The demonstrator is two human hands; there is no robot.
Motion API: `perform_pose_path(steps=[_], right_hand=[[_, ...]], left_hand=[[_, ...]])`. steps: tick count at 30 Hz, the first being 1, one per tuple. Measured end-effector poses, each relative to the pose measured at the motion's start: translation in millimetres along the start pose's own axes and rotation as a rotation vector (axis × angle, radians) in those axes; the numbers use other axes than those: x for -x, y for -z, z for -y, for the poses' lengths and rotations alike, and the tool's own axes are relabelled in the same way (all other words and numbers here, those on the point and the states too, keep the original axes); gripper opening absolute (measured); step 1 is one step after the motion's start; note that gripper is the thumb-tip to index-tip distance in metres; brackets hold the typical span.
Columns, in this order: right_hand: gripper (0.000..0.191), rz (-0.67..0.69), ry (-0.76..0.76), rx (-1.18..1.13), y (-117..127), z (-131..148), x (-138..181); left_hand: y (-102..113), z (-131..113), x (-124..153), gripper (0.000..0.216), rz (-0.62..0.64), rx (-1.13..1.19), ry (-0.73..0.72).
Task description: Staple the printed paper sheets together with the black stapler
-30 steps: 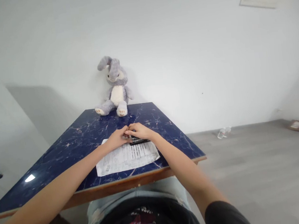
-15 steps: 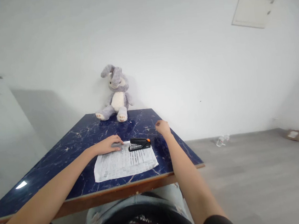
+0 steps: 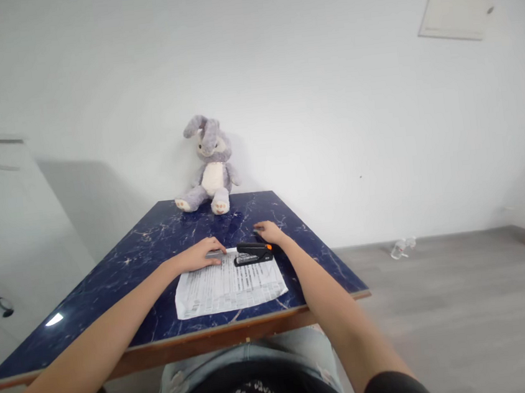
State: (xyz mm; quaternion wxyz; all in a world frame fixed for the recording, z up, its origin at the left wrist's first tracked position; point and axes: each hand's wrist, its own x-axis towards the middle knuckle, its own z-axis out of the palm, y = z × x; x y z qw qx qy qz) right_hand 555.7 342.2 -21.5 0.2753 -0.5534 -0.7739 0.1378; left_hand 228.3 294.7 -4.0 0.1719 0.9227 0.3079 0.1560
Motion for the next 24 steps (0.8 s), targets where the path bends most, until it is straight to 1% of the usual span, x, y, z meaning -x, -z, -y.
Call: perform_pose_path(steps=[2, 4, 7, 8, 9, 11, 13, 14, 16, 19, 21, 24], right_hand=[[0.049, 0.058, 0.048, -0.082, -6, 10, -2], [0.051, 0.081, 0.077, -0.19, -7, 19, -1], [0.042, 0.06, 0.101, -0.345, 8, 27, 9], [0.044, 0.077, 0.129, -0.391, 16, 30, 15], [0.049, 0.124, 0.177, -0.427, 24, 33, 21], [0.056, 0.297, 0.314, -0.477, 37, 40, 33], [0.06, 0.449, 0.432, -0.428, 44, 47, 42], [0.062, 0.487, 0.469, -0.37, 45, 50, 44], [0.06, 0.507, 0.499, -0.232, 41, 55, 45], [0.048, 0.511, 0.489, -0.096, 34, 57, 43], [0.043, 0.512, 0.472, -0.082, 32, 57, 43], [0.04, 0.509, 0.454, -0.092, 33, 57, 44]], left_hand=[[-5, 0, -4, 0.034, -0.009, -0.011, 0.002], [-8, 1, -7, 0.033, -0.021, -0.032, -0.004], [-10, 3, -8, 0.036, -0.034, -0.053, -0.013], [-10, 3, -9, 0.038, -0.037, -0.061, -0.01], [-10, 3, -9, 0.04, -0.047, -0.069, -0.005], [-12, 1, -11, 0.044, -0.072, -0.097, -0.006], [-16, -2, -15, 0.051, -0.063, -0.13, -0.028], [-19, -4, -18, 0.056, -0.035, -0.142, -0.034], [-26, -7, -25, 0.063, 0.058, -0.16, -0.017], [-30, -4, -28, 0.07, 0.155, -0.179, 0.042], [-24, 5, -23, 0.073, 0.165, -0.193, 0.059], [-4, 27, -6, 0.072, 0.144, -0.224, 0.122]])
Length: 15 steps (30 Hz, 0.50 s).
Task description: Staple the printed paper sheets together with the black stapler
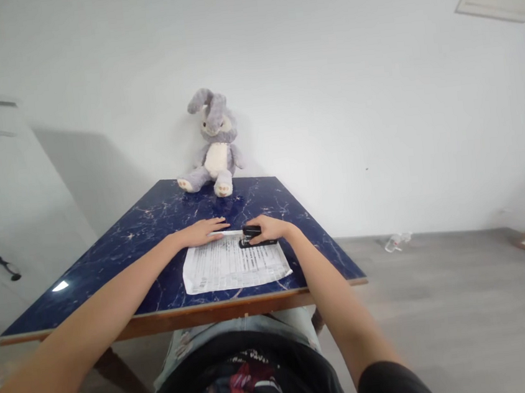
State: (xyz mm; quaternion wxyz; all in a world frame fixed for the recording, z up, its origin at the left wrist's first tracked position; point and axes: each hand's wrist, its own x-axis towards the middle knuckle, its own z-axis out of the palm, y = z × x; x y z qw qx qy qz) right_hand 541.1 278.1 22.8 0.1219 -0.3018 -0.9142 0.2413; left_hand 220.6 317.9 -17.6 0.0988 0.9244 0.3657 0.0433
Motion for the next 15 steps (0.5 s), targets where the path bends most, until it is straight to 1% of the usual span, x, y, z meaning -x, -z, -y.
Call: perform_pose_path(steps=[4, 6, 7, 9, 12, 14, 15], right_hand=[[0.037, -0.006, -0.002, 0.002, 1, 1, 2], [0.035, -0.013, 0.019, 0.025, 0, 0, 2], [0.034, -0.02, 0.034, 0.044, 0, -1, 1], [0.033, -0.037, 0.06, 0.084, -1, -2, 0], [0.035, -0.082, 0.088, 0.126, 2, -4, 1], [0.033, -0.172, 0.088, 0.12, 7, -9, 4], [0.033, -0.253, 0.068, 0.112, 10, -13, 7]], left_hand=[[21, 39, 27, 0.068, -0.028, -0.026, 0.223], [27, 45, 33, 0.062, -0.069, -0.044, 0.31], [27, 43, 32, 0.059, -0.102, -0.059, 0.337], [21, 27, 23, 0.054, -0.18, -0.077, 0.319], [1, -12, -3, 0.047, -0.265, -0.056, 0.145], [-12, -36, -17, 0.041, -0.285, -0.1, 0.106], [-17, -44, -22, 0.037, -0.292, -0.138, 0.107]])
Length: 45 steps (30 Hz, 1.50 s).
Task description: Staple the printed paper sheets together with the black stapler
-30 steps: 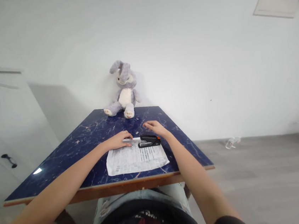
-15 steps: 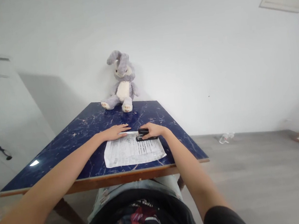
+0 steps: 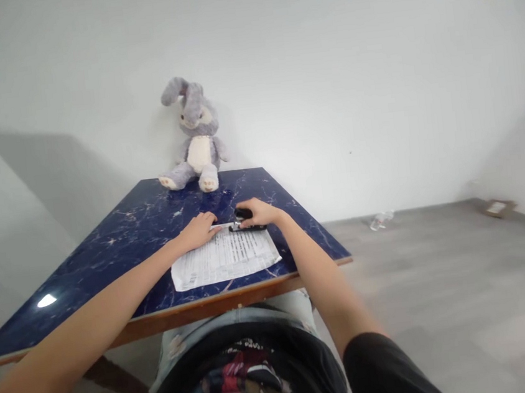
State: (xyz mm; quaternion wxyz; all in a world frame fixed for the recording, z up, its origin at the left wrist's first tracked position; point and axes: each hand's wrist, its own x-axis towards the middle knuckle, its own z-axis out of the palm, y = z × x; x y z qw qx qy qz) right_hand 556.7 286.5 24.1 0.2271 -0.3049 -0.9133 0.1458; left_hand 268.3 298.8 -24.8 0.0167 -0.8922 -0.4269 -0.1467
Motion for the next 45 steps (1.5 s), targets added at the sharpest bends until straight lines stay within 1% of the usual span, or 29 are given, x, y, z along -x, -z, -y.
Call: perform_pose_path(steps=[1, 3, 4, 5, 6, 7, 9, 13, 16, 18, 21, 23, 26, 29, 34, 36, 37, 38, 39, 41, 43, 45], right_hand=[[0.034, -0.1, -0.046, 0.006, 3, -5, 3], [0.032, -0.301, -0.193, 0.076, 9, -16, 9], [0.031, -0.366, -0.278, 0.141, 11, -22, 12], [0.029, -0.4, -0.357, 0.211, 13, -28, 15], [0.028, -0.402, -0.42, 0.27, 14, -34, 18], [0.029, -0.373, -0.456, 0.303, 14, -39, 20], [0.03, -0.273, -0.448, 0.293, 15, -47, 24], [0.026, -0.056, -0.322, 0.219, 14, -48, 25], [0.024, 0.05, -0.24, 0.18, 16, -42, 24], [0.025, 0.058, -0.239, 0.174, 16, -39, 23], [0.026, -0.023, -0.335, 0.241, 16, -38, 24], [0.026, -0.04, -0.362, 0.268, 17, -38, 25], [0.025, 0.041, -0.272, 0.2, 17, -33, 24], [0.028, 0.115, -0.179, 0.106, 18, -23, 20], [0.039, 0.156, -0.143, 0.015, 17, -9, 16], [0.045, 0.141, -0.156, -0.014, 15, -7, 14], [0.05, 0.11, -0.176, -0.022, 14, -7, 13], [0.055, 0.049, -0.206, -0.031, 12, -7, 11], [0.062, -0.035, -0.246, -0.04, 11, -7, 10], [0.074, -0.251, -0.334, -0.046, 8, -8, 7], [0.078, -0.473, -0.403, -0.015, 8, -8, 6], [0.075, -0.621, -0.425, 0.047, 8, -8, 6]], left_hand=[[-3, -5, -2, 0.033, -0.006, -0.034, -0.006], [-4, -7, -3, 0.024, -0.01, -0.054, -0.036], [-3, -4, -2, 0.02, -0.007, -0.041, -0.052], [-1, 0, -1, 0.016, -0.001, -0.02, -0.061], [2, 4, 1, 0.013, 0.005, 0.009, -0.058], [5, 7, 3, 0.011, 0.01, 0.043, -0.045], [11, 12, 8, 0.011, 0.014, 0.114, -0.017], [17, 15, 13, 0.019, 0.015, 0.18, 0.0], [13, 19, 12, 0.029, 0.017, 0.171, 0.006], [9, 23, 9, 0.032, 0.02, 0.149, 0.016], [6, 30, 6, 0.036, 0.015, 0.134, 0.036], [7, 33, 5, 0.037, -0.014, 0.143, 0.029], [9, 33, 6, 0.037, -0.049, 0.144, 0.023], [11, 30, 7, 0.037, -0.04, 0.116, 0.043], [13, 28, 10, 0.038, -0.056, 0.077, 0.058], [13, 29, 10, 0.039, -0.063, 0.067, 0.063], [12, 29, 9, 0.039, -0.063, 0.067, 0.063], [11, 30, 9, 0.039, -0.062, 0.07, 0.061], [10, 29, 9, 0.039, -0.061, 0.078, 0.056], [8, 27, 8, 0.038, -0.062, 0.105, 0.045], [6, 23, 7, 0.038, -0.069, 0.131, 0.039], [4, 17, 6, 0.037, -0.074, 0.148, 0.043]])
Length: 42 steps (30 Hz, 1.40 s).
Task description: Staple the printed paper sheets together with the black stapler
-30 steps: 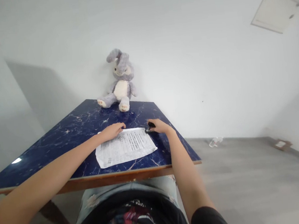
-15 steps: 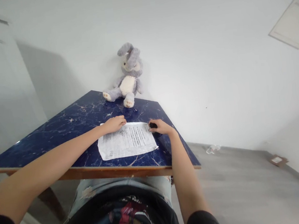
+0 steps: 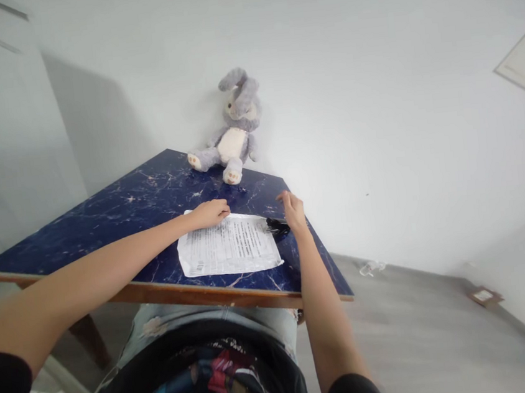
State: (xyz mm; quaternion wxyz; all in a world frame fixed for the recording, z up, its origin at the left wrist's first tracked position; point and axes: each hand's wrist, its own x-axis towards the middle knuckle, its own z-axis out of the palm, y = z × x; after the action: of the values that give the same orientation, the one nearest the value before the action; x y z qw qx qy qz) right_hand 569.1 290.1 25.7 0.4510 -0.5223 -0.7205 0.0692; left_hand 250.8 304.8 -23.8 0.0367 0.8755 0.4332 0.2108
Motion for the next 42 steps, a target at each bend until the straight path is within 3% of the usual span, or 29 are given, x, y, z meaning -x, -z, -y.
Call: perform_pose_path(steps=[4, 9, 11, 16, 21, 24, 28, 29, 30, 33, 35, 38, 42], right_hand=[[0.068, -0.21, 0.01, 0.028, 1, 1, -1], [0.062, -0.18, 0.035, 0.111, -3, 3, -7], [0.06, -0.102, 0.076, 0.184, -8, 4, -10], [0.041, 0.341, 0.127, 0.412, -39, 4, -2], [0.035, 0.448, 0.183, 0.588, -64, 6, 13], [0.042, 0.434, 0.168, 0.499, -55, 7, 9], [0.062, 0.188, 0.098, 0.046, -15, -3, -1], [0.062, 0.182, 0.11, -0.025, -5, -7, -3], [0.06, 0.24, 0.132, -0.079, 5, -12, -3], [0.056, 0.609, 0.199, -0.116, 22, -24, -1], [0.054, 0.742, 0.219, -0.068, 26, -31, 0], [0.042, 0.68, 0.193, 0.048, 25, -40, -2], [0.032, 0.303, -0.156, 0.386, 26, -52, -4]], left_hand=[[-4, -10, -4, 0.038, 0.016, 0.008, 0.017], [-8, -15, -8, 0.036, -0.001, -0.002, 0.039], [-9, -16, -9, 0.035, -0.008, -0.005, 0.035], [-11, -20, -10, 0.036, 0.002, -0.022, 0.013], [-11, -19, -10, 0.035, 0.015, -0.048, -0.005], [-10, -17, -9, 0.033, 0.045, -0.055, -0.004], [-7, -11, -6, 0.038, 0.068, -0.036, -0.072], [-6, -9, -6, 0.037, 0.076, -0.047, -0.097], [-5, -9, -5, 0.035, 0.087, -0.065, -0.124], [0, -9, -3, 0.037, 0.094, -0.107, -0.187], [5, -10, 0, 0.042, 0.106, -0.108, -0.206], [10, -11, 5, 0.055, 0.18, -0.095, -0.217], [12, -8, 7, 0.067, 0.271, -0.065, -0.205]])
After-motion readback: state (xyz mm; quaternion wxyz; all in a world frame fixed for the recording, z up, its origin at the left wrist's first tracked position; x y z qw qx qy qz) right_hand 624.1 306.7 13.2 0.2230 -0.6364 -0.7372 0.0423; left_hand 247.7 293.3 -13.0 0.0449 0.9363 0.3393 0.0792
